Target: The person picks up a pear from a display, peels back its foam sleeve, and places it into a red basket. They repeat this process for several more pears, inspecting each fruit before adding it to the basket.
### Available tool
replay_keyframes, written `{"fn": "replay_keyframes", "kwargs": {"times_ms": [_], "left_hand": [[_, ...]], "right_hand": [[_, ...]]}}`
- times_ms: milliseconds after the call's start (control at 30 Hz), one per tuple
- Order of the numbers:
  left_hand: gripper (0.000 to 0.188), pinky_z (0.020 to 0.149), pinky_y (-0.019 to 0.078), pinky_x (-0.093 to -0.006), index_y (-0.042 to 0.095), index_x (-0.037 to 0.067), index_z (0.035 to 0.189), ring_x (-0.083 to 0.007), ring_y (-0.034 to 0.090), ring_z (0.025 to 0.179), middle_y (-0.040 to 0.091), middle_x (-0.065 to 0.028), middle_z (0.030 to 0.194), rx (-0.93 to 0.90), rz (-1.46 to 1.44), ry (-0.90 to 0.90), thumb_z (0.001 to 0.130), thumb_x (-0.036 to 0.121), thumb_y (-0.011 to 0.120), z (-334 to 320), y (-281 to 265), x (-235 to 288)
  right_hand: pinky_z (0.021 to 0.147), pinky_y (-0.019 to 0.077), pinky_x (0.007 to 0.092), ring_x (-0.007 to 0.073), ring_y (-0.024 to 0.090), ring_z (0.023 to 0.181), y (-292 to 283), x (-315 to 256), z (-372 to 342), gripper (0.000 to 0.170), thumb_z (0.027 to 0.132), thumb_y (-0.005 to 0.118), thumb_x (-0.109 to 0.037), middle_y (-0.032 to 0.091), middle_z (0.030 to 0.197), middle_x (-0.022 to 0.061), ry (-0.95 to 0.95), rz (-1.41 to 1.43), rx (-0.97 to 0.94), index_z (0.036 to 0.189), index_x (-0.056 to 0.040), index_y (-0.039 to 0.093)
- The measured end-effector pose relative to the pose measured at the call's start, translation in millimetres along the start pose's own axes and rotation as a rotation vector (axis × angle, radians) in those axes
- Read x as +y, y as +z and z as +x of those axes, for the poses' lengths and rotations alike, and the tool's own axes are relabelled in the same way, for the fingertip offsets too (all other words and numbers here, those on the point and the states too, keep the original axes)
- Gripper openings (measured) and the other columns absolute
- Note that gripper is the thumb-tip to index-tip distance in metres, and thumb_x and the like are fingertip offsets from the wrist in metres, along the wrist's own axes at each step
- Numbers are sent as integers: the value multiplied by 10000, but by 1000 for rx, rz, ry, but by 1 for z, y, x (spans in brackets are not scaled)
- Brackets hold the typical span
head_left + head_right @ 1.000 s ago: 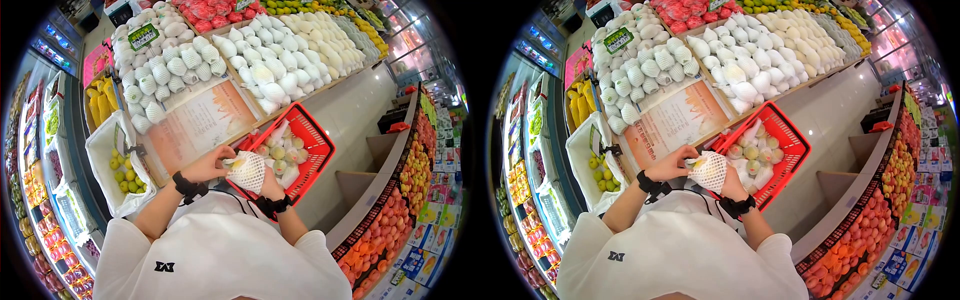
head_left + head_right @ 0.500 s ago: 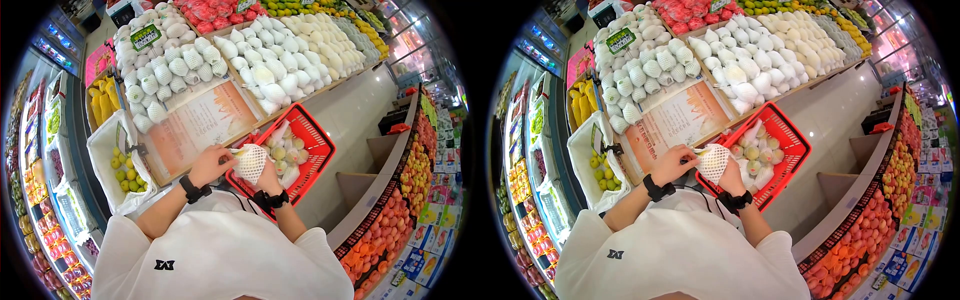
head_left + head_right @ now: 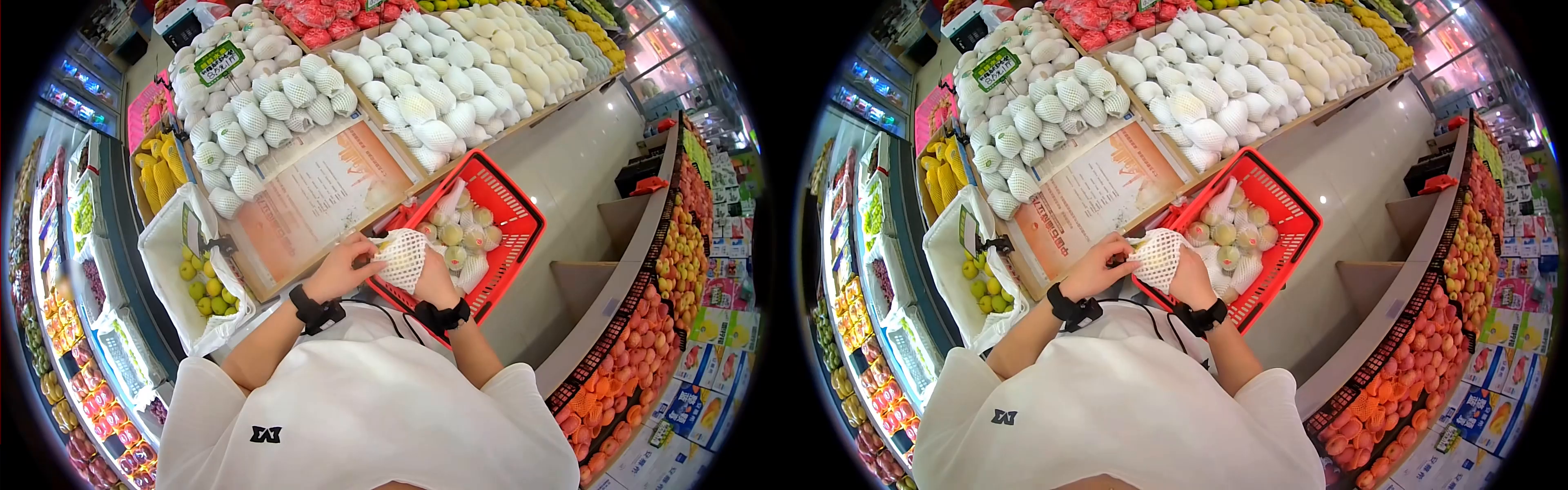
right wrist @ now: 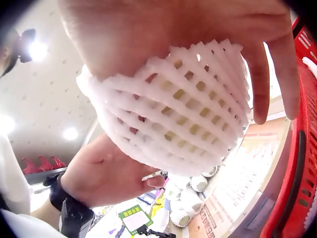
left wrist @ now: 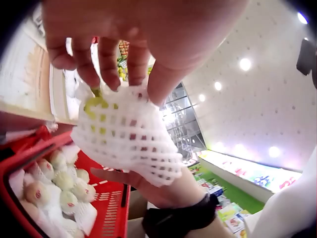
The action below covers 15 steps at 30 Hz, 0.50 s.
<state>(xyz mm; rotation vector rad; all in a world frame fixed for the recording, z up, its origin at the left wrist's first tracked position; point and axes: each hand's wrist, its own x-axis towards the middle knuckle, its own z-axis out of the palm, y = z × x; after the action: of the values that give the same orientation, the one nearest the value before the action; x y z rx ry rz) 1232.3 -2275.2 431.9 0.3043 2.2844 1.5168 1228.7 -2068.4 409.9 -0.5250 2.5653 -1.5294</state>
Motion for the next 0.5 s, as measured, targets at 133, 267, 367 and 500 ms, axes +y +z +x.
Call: {"fn": "replay_keyframes", "kwargs": {"times_ms": [133,267,367,500], "left_hand": [[189,631,411,-236,579,46,911,-98,480,682,524,-4,770,147,-201,114,830,185,677,0,7,-6],[174,658,422,-214,589,45,933,-76,503,703,572,11,790,55,-181,4,838,167,669,0,0,-11],[215,672,436,-222,600,11,955,-78,537,730,607,-8,813,-61,-529,-184,845,184,666,0,0,-14],[250,688,448,-228,604,-21,969,-82,560,758,632,-35,836,-68,-431,-261,860,198,654,-1,-4,-10]], "right_hand": [[808,493,325,242,621,974,1,9,-1,460,750,728,-337,639,1080,94,50,6,-17,1108,-72,609],[814,490,328,248,620,974,0,8,1,462,750,731,-323,641,1072,100,100,-59,-47,1115,-70,606],[774,487,379,308,611,913,4,5,1,437,731,735,-318,641,991,134,23,-43,-11,1050,-48,606],[811,487,329,263,621,957,13,12,-5,411,737,742,-273,646,1056,113,39,-96,-33,1065,-52,633]]}}
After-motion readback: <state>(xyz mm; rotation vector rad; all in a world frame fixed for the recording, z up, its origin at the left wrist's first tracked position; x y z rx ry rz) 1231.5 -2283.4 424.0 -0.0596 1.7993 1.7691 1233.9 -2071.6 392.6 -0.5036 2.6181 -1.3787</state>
